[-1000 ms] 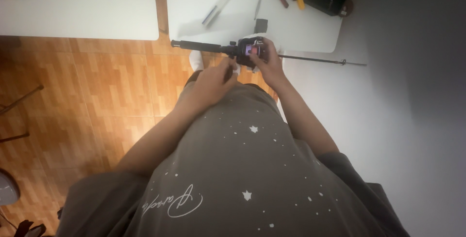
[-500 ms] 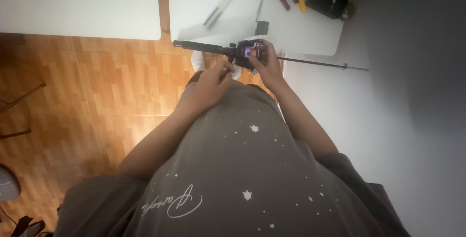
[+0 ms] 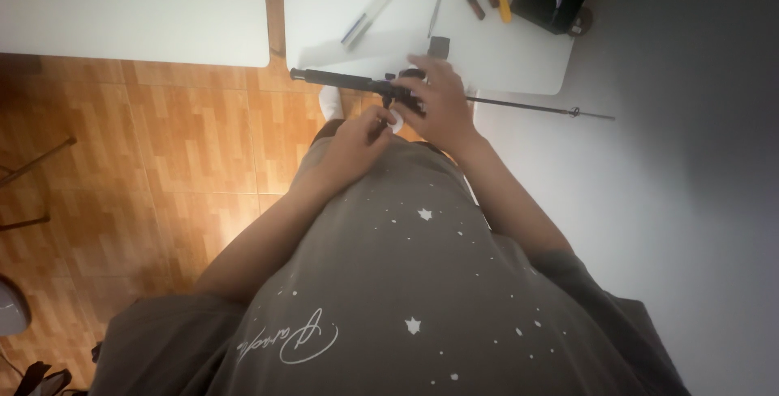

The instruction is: Assembling and adjusting a fishing reel on a rod at a workbench.

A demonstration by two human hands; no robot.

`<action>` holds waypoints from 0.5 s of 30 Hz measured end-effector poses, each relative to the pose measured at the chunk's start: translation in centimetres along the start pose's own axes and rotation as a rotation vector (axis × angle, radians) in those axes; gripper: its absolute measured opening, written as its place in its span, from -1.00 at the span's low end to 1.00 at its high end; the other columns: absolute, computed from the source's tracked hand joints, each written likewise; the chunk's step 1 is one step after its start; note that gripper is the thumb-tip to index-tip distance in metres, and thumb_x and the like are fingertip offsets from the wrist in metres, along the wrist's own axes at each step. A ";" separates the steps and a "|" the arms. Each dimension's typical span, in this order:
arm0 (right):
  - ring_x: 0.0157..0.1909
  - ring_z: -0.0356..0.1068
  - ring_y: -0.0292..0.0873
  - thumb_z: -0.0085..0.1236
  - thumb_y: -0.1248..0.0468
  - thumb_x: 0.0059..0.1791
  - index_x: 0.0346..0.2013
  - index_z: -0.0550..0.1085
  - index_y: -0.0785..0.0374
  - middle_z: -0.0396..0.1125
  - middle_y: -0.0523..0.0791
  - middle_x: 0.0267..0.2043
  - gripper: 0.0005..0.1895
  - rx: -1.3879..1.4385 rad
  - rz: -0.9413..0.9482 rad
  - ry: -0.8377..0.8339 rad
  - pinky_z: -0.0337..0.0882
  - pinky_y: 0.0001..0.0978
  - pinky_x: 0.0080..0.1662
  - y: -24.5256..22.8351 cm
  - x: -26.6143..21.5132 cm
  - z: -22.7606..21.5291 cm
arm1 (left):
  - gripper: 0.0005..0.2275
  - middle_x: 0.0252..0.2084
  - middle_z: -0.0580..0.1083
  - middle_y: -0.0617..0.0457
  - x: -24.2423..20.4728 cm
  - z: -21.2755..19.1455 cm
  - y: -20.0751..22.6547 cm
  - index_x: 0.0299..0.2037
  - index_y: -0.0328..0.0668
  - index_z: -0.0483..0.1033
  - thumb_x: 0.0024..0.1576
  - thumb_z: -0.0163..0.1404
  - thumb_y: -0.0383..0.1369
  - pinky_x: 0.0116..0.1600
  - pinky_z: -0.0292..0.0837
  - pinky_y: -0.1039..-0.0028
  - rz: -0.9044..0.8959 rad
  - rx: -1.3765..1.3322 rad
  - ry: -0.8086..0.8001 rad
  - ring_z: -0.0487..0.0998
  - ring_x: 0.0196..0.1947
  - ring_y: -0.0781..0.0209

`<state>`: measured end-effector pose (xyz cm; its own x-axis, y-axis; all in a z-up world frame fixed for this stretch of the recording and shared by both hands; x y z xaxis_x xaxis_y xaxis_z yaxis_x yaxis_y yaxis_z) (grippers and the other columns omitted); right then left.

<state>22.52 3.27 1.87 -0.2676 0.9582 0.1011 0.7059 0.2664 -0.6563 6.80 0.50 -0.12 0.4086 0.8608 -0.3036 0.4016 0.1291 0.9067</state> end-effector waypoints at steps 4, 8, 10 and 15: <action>0.28 0.28 0.05 0.37 0.19 -0.07 0.03 0.57 0.11 0.27 -0.03 0.31 -0.63 0.030 0.026 -0.041 0.27 -0.01 0.26 0.8 -0.7 1.5 | -0.83 -0.33 0.56 -0.05 -0.2 -0.1 0.3 -0.03 -0.16 0.45 0.21 0.01 -0.36 -0.21 0.45 0.35 -0.066 0.051 -0.025 0.59 -0.38 0.12; 0.32 0.25 0.09 0.38 0.20 -0.06 -0.07 0.55 0.07 0.27 -0.05 0.33 -0.71 -0.003 0.018 -0.037 0.23 0.01 0.29 1.3 -1.0 2.1 | -0.83 -0.37 0.53 -0.06 -0.3 0.1 -0.3 -0.02 -0.15 0.44 0.23 0.01 -0.35 -0.22 0.43 0.34 -0.083 0.078 -0.040 0.57 -0.40 0.11; 0.33 0.25 0.07 0.38 0.20 -0.04 -0.17 0.54 0.01 0.28 -0.08 0.34 -0.81 -0.013 0.020 -0.051 0.23 -0.02 0.30 1.2 -1.0 2.3 | -0.83 -0.35 0.53 -0.06 -0.4 0.0 -0.2 -0.02 -0.16 0.44 0.23 0.01 -0.35 -0.21 0.44 0.35 -0.038 0.058 -0.016 0.57 -0.38 0.12; 0.31 0.18 0.16 0.32 0.20 -0.04 0.11 0.46 0.17 0.16 0.04 0.41 -0.56 0.045 0.052 -0.039 0.15 0.09 0.29 0.1 -0.9 1.6 | -0.82 -0.37 0.51 -0.10 -0.8 0.3 -0.7 0.01 -0.15 0.41 0.25 -0.01 -0.35 -0.21 0.43 0.34 -0.094 0.028 -0.065 0.54 -0.40 0.09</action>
<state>21.80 2.28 0.48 -0.2572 0.9656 0.0375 0.6897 0.2106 -0.6928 6.48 -0.41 -0.60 0.4195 0.8118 -0.4062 0.4629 0.1936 0.8650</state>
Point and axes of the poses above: each hand's wrist, its own x-axis towards the middle knuckle, its own z-axis out of the palm, y = z × x, the point moved 8 cm from there along x, towards the middle knuckle
